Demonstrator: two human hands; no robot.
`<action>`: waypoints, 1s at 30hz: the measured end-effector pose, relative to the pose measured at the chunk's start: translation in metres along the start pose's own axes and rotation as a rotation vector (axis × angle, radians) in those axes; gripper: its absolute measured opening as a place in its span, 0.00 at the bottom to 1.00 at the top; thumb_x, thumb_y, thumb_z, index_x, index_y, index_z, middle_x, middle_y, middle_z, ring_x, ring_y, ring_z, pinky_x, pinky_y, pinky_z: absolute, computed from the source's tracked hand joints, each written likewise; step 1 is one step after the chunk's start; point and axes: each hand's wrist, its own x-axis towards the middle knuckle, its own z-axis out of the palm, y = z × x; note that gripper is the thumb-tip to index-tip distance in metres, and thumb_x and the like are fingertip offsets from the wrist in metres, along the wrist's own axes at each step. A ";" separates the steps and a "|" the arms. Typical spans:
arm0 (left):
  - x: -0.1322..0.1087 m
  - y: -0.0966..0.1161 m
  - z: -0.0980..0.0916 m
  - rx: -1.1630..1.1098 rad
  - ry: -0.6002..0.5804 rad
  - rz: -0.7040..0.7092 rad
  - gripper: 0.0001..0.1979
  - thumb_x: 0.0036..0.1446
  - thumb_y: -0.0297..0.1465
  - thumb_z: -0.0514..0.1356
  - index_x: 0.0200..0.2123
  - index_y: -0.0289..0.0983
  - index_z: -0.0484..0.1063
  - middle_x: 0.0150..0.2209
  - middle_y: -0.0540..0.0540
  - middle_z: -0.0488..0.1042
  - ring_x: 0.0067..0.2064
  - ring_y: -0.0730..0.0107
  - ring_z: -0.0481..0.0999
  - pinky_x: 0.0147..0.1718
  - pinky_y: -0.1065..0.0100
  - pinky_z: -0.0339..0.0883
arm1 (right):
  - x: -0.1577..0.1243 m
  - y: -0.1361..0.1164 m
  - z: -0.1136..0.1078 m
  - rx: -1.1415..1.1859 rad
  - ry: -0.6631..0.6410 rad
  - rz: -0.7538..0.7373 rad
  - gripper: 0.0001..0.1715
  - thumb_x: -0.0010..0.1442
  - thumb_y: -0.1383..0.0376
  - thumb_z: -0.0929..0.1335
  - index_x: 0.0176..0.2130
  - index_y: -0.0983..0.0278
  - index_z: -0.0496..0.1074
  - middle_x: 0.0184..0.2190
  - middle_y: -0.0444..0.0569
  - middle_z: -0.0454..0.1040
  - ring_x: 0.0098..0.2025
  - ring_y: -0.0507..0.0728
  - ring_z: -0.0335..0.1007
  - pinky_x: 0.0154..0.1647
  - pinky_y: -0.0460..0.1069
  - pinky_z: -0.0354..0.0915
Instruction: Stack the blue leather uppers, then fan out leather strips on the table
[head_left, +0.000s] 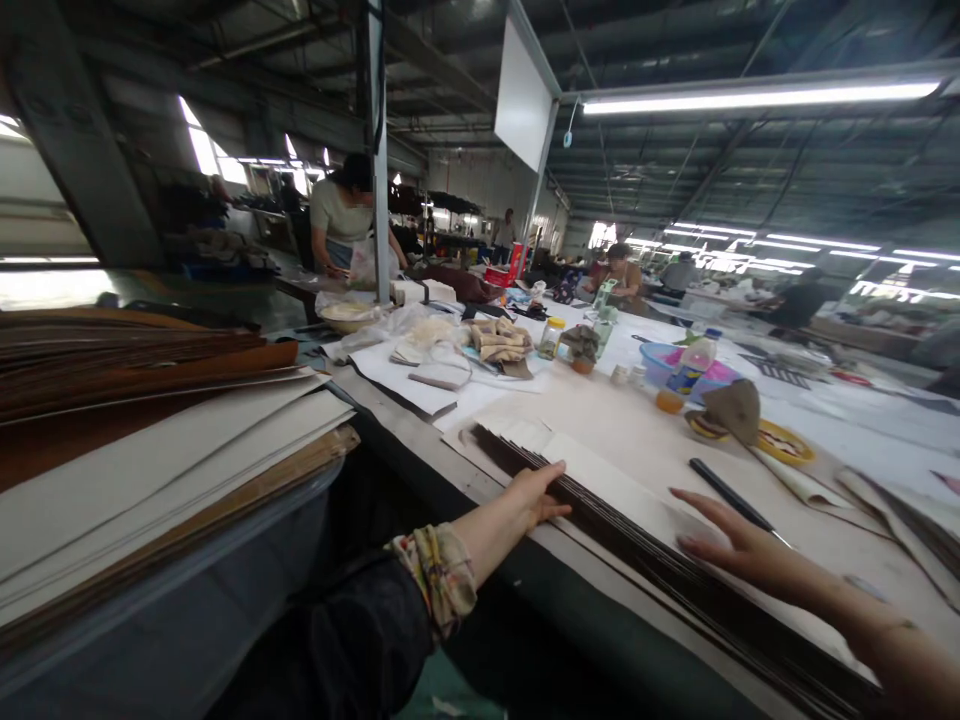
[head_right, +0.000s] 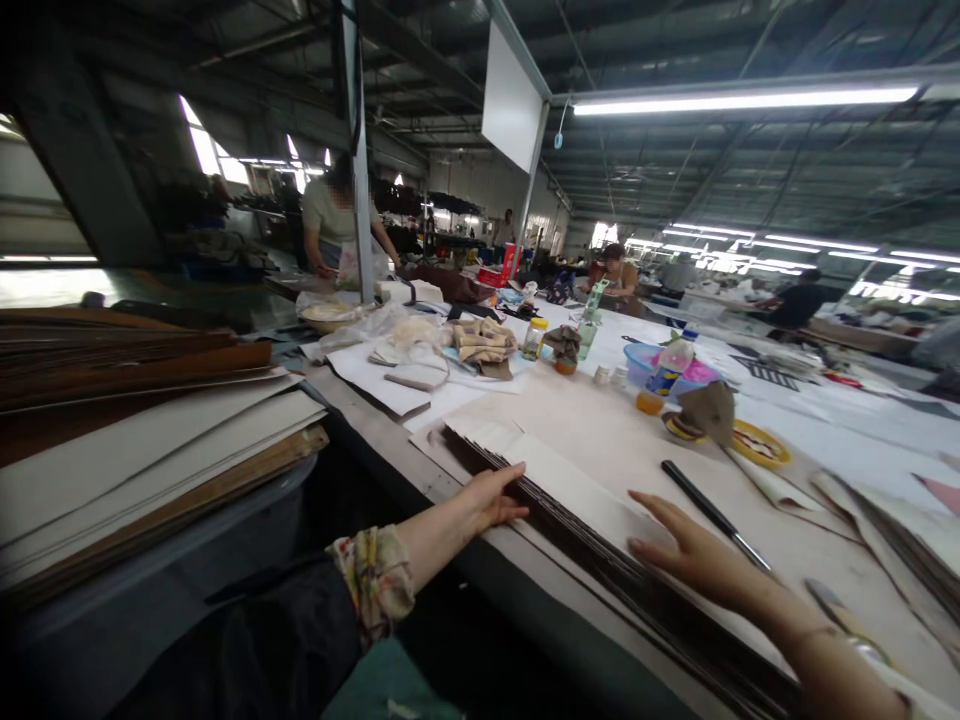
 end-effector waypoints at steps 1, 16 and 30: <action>0.003 0.000 -0.001 0.020 -0.007 -0.016 0.33 0.43 0.35 0.66 0.49 0.30 0.58 0.46 0.34 0.64 0.39 0.60 0.70 0.28 0.66 0.70 | 0.010 -0.019 0.008 -0.014 -0.015 -0.030 0.39 0.51 0.44 0.62 0.58 0.58 0.59 0.58 0.53 0.57 0.59 0.63 0.53 0.58 0.57 0.54; -0.001 0.057 -0.052 1.165 -0.004 1.080 0.12 0.55 0.28 0.51 0.41 0.36 0.70 0.42 0.46 0.71 0.45 0.68 0.68 0.48 0.67 0.59 | 0.060 -0.061 0.060 -0.083 0.048 -0.146 0.39 0.52 0.43 0.62 0.56 0.60 0.60 0.56 0.57 0.60 0.56 0.65 0.57 0.56 0.60 0.55; 0.024 0.032 -0.060 1.421 -0.011 1.063 0.12 0.53 0.25 0.51 0.39 0.39 0.71 0.43 0.50 0.72 0.45 0.68 0.67 0.48 0.64 0.56 | 0.058 -0.057 0.056 -0.070 -0.001 -0.122 0.39 0.53 0.44 0.62 0.58 0.60 0.58 0.58 0.57 0.56 0.58 0.64 0.53 0.58 0.59 0.52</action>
